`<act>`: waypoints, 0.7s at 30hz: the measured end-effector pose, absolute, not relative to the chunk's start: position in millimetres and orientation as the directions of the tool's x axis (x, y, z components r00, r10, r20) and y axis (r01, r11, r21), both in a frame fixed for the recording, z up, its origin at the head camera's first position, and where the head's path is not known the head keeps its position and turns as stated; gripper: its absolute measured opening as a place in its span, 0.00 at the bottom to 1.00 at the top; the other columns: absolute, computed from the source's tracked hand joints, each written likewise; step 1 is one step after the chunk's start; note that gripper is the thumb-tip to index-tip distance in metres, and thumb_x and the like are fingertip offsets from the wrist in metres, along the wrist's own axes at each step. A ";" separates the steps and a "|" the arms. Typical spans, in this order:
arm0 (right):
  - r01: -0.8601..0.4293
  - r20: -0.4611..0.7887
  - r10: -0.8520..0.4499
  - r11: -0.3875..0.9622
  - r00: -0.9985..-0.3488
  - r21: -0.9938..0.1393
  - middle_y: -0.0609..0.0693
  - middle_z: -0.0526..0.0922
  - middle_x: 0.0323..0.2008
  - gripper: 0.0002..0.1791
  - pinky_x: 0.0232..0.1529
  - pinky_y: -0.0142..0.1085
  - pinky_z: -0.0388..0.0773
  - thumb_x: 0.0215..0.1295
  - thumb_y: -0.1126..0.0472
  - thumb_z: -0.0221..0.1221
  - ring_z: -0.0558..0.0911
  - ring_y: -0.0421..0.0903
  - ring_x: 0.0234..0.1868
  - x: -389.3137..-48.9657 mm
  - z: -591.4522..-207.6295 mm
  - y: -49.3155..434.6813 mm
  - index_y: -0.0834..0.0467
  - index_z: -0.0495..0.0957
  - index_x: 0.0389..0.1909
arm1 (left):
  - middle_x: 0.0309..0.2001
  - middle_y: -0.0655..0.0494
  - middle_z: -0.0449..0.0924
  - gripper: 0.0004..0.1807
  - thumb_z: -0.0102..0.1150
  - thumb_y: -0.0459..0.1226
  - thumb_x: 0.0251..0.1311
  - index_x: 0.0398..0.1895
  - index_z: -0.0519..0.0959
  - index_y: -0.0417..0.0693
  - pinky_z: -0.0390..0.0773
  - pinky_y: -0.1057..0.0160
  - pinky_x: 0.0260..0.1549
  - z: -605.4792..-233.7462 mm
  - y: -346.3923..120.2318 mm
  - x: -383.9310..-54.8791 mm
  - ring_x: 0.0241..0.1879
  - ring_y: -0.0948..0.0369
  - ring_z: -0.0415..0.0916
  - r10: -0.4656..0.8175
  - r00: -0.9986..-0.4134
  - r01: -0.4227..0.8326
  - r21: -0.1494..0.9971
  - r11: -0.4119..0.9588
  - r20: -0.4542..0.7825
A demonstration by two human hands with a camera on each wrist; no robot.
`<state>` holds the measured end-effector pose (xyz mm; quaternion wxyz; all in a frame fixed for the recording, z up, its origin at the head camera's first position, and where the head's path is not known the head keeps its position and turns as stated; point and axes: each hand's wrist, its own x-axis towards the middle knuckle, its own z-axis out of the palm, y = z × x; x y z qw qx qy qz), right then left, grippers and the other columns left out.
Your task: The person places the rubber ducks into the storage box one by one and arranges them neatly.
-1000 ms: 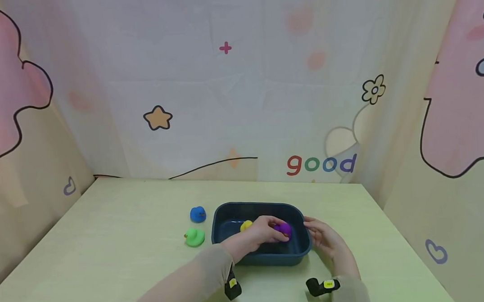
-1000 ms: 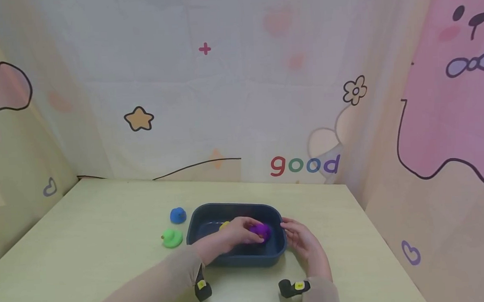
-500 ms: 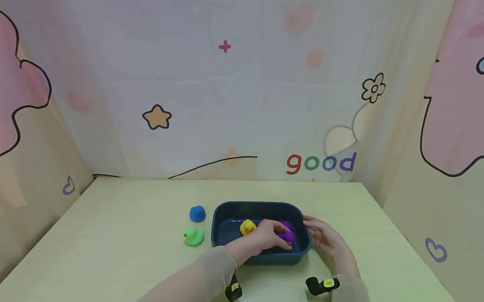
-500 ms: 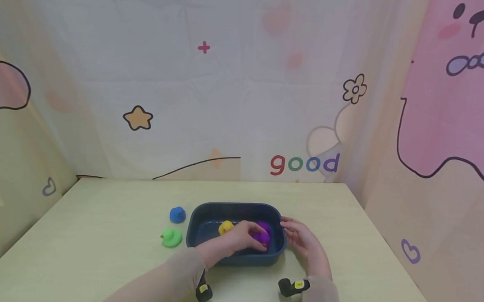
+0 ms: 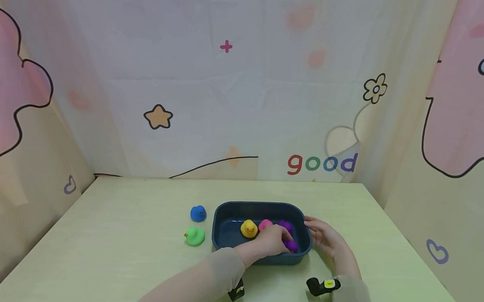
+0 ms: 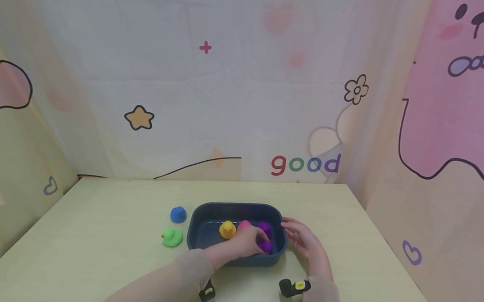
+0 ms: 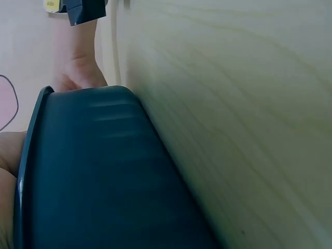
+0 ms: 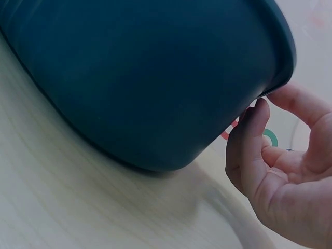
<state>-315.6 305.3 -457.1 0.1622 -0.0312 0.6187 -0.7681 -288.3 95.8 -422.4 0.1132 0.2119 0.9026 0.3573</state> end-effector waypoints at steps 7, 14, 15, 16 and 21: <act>0.223 -0.159 -0.284 -0.210 -0.946 -0.952 0.39 0.84 0.36 0.13 0.40 0.23 0.80 0.74 0.66 0.42 0.82 0.31 0.37 -312.3 -453.9 303.9 0.61 0.63 0.56 | 0.33 0.60 0.85 0.10 0.74 0.35 0.50 0.37 0.87 0.51 0.79 0.68 0.36 -424.9 97.6 -289.2 0.34 0.64 0.75 0.449 -0.891 0.301 0.658 0.690 -0.063; 0.221 -0.164 -0.270 -0.195 -0.949 -0.955 0.38 0.84 0.36 0.14 0.41 0.23 0.79 0.74 0.66 0.43 0.82 0.31 0.37 -313.8 -455.5 304.6 0.61 0.63 0.57 | 0.35 0.56 0.84 0.12 0.72 0.29 0.48 0.38 0.86 0.47 0.80 0.68 0.37 -420.9 96.5 -291.2 0.34 0.62 0.75 0.474 -0.876 0.309 0.650 0.694 -0.089; 0.220 -0.164 -0.269 -0.191 -0.949 -0.957 0.38 0.83 0.36 0.14 0.41 0.23 0.79 0.74 0.66 0.43 0.82 0.31 0.37 -314.1 -456.1 304.7 0.61 0.63 0.57 | 0.36 0.56 0.84 0.12 0.72 0.29 0.48 0.38 0.86 0.47 0.80 0.69 0.38 -419.6 95.7 -291.5 0.35 0.62 0.75 0.478 -0.873 0.307 0.647 0.698 -0.101; 0.217 -0.162 -0.269 -0.186 -0.949 -0.958 0.38 0.83 0.36 0.14 0.41 0.23 0.79 0.74 0.66 0.42 0.82 0.31 0.38 -314.3 -456.5 304.8 0.61 0.63 0.57 | 0.36 0.56 0.84 0.13 0.72 0.29 0.48 0.38 0.86 0.47 0.80 0.69 0.37 -418.0 94.8 -291.7 0.35 0.63 0.75 0.483 -0.869 0.307 0.646 0.699 -0.110; 0.206 -0.153 -0.274 -0.175 -0.949 -0.963 0.37 0.83 0.37 0.15 0.42 0.23 0.79 0.74 0.65 0.43 0.81 0.31 0.38 -314.7 -457.9 304.9 0.62 0.63 0.58 | 0.35 0.57 0.83 0.12 0.73 0.29 0.47 0.36 0.86 0.47 0.78 0.70 0.36 -406.4 87.0 -293.1 0.34 0.64 0.74 0.500 -0.857 0.297 0.671 0.679 -0.126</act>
